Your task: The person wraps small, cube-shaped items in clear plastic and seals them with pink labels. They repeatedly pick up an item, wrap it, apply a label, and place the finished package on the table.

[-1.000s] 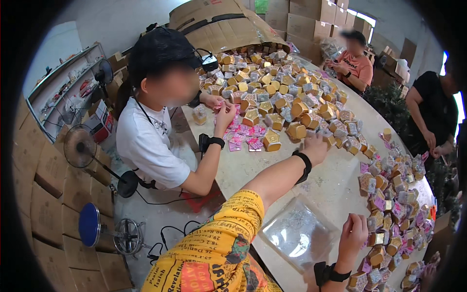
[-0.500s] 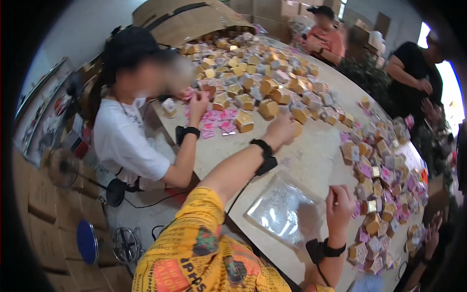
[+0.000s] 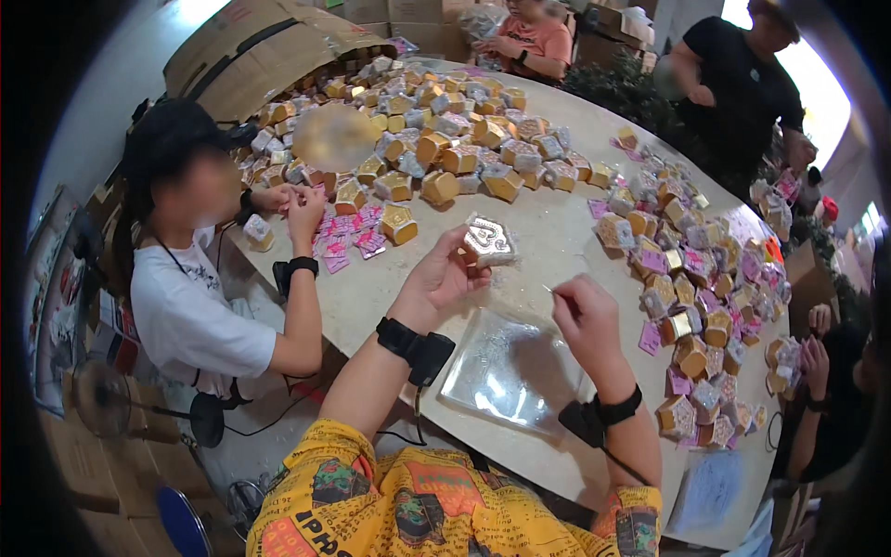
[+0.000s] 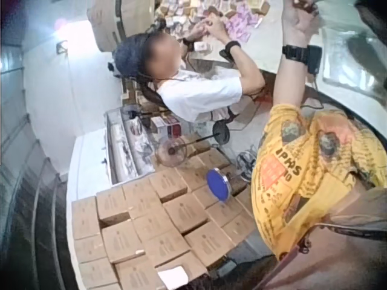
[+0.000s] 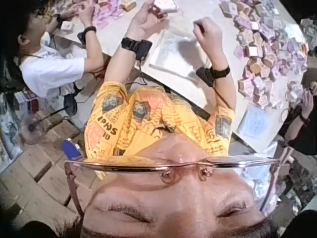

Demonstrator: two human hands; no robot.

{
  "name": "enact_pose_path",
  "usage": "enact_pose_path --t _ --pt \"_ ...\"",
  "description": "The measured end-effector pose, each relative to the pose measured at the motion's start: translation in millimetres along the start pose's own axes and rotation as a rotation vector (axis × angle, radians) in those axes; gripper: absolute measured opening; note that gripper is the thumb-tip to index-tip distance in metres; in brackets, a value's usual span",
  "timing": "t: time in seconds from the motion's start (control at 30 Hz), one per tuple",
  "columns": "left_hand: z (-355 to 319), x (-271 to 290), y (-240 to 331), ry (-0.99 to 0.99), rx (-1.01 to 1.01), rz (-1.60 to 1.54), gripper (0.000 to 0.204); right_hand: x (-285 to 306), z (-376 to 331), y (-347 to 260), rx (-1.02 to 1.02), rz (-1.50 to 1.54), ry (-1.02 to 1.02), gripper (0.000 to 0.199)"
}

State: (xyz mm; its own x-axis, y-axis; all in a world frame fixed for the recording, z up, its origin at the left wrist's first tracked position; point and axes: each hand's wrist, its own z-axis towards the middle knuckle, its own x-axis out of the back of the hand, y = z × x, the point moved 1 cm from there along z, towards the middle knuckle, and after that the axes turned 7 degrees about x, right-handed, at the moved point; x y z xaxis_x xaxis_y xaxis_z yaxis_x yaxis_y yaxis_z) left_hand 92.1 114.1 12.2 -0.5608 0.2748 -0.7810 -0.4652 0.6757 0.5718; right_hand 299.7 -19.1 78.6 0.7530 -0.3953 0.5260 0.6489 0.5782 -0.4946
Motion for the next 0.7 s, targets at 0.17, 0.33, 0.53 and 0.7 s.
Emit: enact_pose_path --t 0.17,0.33,0.53,0.7 --pt "-3 -16 -10 0.033 0.019 -0.005 0.036 -19 23 -4 0.092 -0.037 -0.034 0.007" --pt "-4 -17 -15 0.080 0.012 0.000 0.034 -28 27 -9 0.141 -0.077 -0.069 0.010" --pt "-5 -13 -16 0.103 0.031 0.007 0.033 -35 30 -8 0.182 -0.131 -0.080 0.011" --pt "-7 -17 -17 0.107 -0.003 0.010 0.033 -35 29 -8 0.173 -0.144 -0.094 0.010"
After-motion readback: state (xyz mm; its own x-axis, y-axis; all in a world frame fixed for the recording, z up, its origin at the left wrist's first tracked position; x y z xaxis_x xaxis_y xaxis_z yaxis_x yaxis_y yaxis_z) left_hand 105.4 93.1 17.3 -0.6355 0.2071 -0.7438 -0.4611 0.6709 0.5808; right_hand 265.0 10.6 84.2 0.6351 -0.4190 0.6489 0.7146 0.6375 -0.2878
